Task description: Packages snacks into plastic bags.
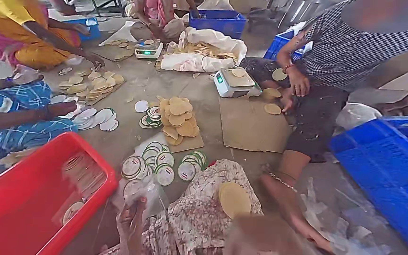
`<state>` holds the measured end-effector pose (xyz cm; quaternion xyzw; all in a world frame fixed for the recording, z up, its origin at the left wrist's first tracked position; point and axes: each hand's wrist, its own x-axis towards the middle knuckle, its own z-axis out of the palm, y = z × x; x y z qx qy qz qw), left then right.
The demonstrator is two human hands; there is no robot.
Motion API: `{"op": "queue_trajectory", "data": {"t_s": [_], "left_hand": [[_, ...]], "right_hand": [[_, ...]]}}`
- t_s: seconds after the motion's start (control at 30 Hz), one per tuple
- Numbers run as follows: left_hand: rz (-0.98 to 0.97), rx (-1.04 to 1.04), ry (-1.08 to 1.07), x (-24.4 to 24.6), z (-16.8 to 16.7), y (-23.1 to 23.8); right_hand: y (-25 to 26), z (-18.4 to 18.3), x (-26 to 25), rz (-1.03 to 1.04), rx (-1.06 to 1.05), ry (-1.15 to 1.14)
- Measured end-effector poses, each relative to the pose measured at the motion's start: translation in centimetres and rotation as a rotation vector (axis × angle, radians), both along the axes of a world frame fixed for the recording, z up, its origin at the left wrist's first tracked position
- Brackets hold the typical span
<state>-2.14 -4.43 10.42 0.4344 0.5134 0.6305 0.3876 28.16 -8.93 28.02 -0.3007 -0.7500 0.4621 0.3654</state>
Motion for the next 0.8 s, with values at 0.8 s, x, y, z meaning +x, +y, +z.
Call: {"op": "queue_trajectory", "data": {"t_s": [0.8], "left_hand": [[0.001, -0.184, -0.015, -0.2, -0.3, 0.7]], "right_hand": [[6.3, -11.6, 4.9, -0.683, -0.193, -0.981]]}}
